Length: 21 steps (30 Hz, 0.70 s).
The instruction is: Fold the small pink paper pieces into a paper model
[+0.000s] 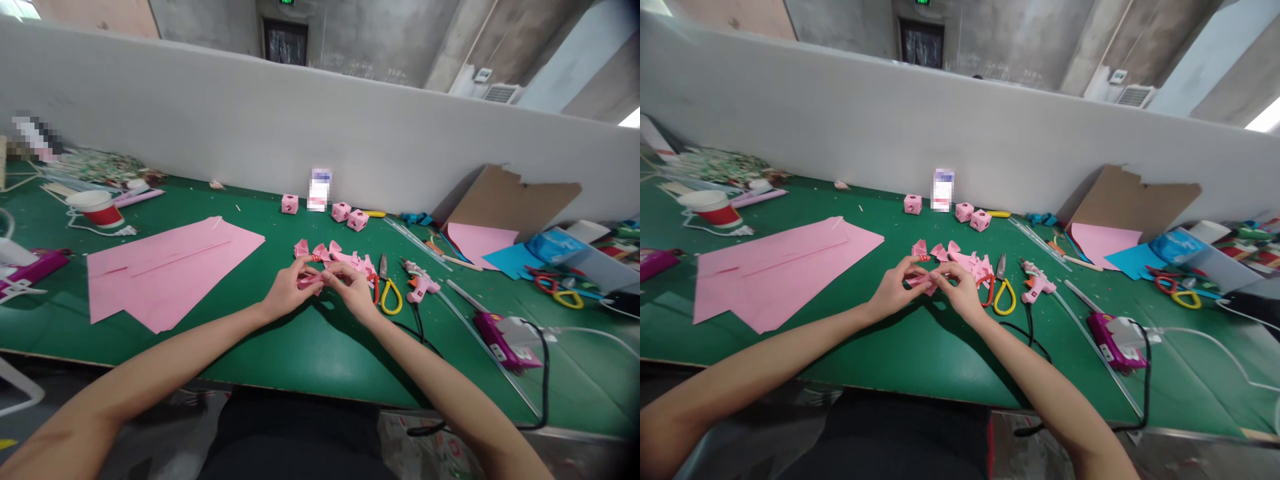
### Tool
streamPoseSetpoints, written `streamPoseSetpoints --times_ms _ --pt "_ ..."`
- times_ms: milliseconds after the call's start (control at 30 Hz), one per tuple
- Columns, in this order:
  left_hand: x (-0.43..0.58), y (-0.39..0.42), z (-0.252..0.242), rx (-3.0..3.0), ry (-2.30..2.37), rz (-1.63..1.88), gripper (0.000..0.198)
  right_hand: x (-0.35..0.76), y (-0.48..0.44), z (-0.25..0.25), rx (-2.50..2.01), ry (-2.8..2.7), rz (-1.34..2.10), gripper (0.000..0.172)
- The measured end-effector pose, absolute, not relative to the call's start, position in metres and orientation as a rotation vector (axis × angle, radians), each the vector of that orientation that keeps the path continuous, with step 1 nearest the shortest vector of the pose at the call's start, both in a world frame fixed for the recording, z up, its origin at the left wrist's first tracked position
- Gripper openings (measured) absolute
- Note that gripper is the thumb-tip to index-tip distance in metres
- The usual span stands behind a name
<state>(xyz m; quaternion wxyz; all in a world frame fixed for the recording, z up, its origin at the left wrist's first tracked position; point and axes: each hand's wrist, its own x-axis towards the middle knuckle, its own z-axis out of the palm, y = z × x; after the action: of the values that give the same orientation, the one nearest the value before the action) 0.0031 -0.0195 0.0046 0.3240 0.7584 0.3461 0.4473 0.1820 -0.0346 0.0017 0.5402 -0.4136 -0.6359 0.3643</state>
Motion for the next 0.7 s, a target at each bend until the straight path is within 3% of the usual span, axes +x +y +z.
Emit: streamPoseSetpoints --times_ms 700 --pt "0.0002 -0.0132 0.0032 2.115 0.900 1.101 0.038 0.1797 -0.0351 0.0027 -0.984 -1.551 0.803 0.020"
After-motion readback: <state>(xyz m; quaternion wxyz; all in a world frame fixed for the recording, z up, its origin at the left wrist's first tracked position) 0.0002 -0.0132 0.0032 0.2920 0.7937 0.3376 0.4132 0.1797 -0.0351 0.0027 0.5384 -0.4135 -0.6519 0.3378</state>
